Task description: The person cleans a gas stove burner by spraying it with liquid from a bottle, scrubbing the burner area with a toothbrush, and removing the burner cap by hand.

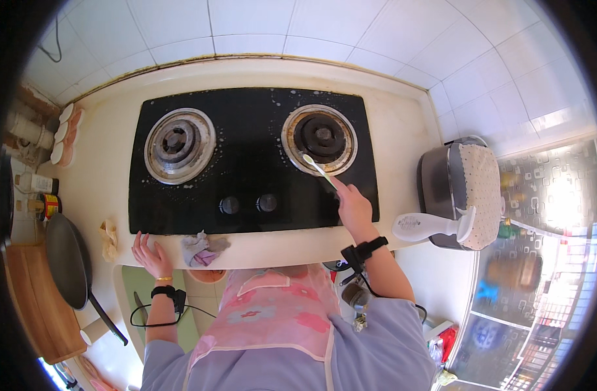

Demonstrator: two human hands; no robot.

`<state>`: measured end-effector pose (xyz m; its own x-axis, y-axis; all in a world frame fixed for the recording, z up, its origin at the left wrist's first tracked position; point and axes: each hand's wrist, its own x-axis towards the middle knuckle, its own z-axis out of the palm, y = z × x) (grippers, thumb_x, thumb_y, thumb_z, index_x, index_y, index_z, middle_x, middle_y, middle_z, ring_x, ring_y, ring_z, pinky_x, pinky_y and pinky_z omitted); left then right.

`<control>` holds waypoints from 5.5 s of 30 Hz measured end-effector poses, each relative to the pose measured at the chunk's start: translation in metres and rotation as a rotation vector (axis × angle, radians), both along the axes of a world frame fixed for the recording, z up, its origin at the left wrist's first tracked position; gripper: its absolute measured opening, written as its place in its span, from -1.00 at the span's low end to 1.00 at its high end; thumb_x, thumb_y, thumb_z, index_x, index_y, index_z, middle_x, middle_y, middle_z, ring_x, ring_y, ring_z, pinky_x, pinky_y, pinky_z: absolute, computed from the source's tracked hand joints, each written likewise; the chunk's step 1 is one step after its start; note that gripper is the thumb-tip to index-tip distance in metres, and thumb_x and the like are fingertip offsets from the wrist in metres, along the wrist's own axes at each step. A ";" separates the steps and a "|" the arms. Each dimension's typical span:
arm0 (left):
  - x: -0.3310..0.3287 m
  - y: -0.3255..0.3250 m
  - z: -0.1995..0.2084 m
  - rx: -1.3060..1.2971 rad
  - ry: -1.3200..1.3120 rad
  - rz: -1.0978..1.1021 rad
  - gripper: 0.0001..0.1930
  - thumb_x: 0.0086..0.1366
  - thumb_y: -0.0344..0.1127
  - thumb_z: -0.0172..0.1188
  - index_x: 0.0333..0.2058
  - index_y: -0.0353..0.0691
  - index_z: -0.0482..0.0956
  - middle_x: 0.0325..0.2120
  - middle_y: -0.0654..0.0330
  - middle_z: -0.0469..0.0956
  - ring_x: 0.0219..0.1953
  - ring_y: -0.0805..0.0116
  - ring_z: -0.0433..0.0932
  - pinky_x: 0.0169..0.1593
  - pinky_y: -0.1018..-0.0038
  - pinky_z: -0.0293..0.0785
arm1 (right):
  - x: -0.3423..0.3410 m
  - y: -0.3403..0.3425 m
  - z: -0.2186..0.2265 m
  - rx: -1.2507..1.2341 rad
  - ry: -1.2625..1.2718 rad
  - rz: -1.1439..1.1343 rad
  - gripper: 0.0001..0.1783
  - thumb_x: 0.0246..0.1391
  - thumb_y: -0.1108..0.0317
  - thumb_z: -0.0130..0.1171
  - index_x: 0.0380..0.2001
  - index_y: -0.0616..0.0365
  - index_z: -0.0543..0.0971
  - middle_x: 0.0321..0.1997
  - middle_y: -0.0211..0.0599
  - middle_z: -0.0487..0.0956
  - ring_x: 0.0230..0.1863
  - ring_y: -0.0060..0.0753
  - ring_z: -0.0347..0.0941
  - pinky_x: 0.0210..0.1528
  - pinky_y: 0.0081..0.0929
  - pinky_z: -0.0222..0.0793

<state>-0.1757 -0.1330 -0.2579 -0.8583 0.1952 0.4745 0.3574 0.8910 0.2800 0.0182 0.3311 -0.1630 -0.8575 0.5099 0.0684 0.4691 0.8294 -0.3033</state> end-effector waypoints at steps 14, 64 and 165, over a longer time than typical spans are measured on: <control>-0.002 -0.001 -0.002 -0.007 -0.010 0.000 -0.68 0.20 -0.36 0.02 -0.05 -0.22 0.43 0.10 0.12 0.35 0.15 0.05 0.27 0.28 0.09 -0.01 | 0.016 0.016 -0.035 0.058 -0.013 0.058 -0.24 -0.11 0.62 0.02 0.18 -0.35 0.37 -0.48 -0.28 0.34 -0.53 -0.13 0.41 -0.50 -0.27 0.36; -0.009 -0.005 -0.010 -0.081 0.008 -0.061 -0.60 0.23 -0.33 0.06 0.03 -0.33 0.35 0.12 0.02 0.31 0.18 0.03 0.24 0.23 0.14 0.09 | 0.046 0.024 -0.065 -0.417 0.340 -0.351 -0.43 0.13 0.59 -0.04 0.19 -0.18 0.38 -0.47 -0.24 0.42 -0.44 -0.37 0.37 -0.28 -0.52 0.35; -0.005 0.004 0.001 -0.080 -0.086 -0.019 -0.60 0.25 -0.26 0.02 0.02 -0.34 0.34 0.14 -0.03 0.26 0.17 -0.07 0.20 0.23 0.04 0.04 | -0.087 0.245 -0.015 0.107 -0.332 0.050 -0.41 0.00 0.54 -0.07 -0.10 -0.58 0.59 -0.51 -0.41 0.46 -0.31 -0.32 0.44 -0.19 -0.26 0.09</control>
